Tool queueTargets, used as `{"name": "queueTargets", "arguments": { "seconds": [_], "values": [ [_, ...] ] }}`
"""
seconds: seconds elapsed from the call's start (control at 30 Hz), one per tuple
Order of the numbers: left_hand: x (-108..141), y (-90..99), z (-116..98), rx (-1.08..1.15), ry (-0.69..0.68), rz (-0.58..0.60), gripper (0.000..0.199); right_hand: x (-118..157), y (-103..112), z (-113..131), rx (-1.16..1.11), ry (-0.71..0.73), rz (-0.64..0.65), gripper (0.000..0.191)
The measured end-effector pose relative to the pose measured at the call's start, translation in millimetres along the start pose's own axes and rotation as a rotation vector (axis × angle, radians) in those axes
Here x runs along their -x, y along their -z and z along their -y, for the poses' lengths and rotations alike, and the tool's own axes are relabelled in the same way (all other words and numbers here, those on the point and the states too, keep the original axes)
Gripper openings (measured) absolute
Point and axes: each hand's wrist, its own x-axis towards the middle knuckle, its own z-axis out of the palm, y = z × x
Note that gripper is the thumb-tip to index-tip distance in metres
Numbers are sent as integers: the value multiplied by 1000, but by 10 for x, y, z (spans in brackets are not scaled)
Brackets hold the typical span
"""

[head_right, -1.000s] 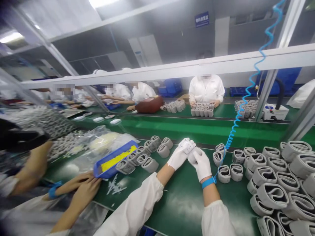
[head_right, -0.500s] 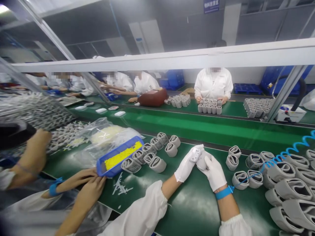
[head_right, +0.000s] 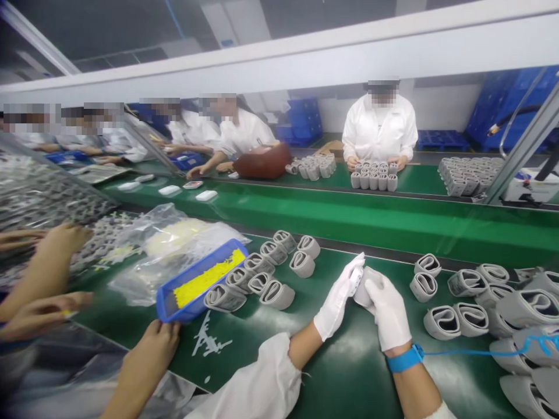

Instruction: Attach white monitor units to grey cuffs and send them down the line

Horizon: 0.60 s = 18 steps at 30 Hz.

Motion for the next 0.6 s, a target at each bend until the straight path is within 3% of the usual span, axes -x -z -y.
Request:
{"name": "queueTargets", "arguments": {
  "seconds": [0.03,0.1,0.13,0.2,0.23,0.3,0.37,0.4,0.5,0.6],
  "values": [
    [192,294,-76,-21,-20,-16,56,13,-10,-5,1,4,-23,65],
    [538,864,-195,-180,-99,0,28,29,-33,-12,12,17,-60,64],
    [662,1082,-238,-209,-182,-89,20,31,-47,-10,29,31,-79,63],
    [769,1273,-298,-194,-200,-118,19,29,-74,10,97,77,-114,60],
    [748,1235,-317,-141,-164,-104,16,27,-86,30,147,106,-133,59],
    [580,940,-325,-18,-40,-31,24,26,-101,85,268,177,-147,55],
    [298,492,-270,43,39,1,51,32,-99,142,392,238,-138,54],
    [137,259,-213,55,60,8,52,36,-90,166,448,259,-131,55],
    [-342,-362,42,90,102,29,35,43,-26,200,585,305,-118,63],
    [-736,-866,327,127,130,52,31,41,71,207,688,397,-66,64]
  ]
}}
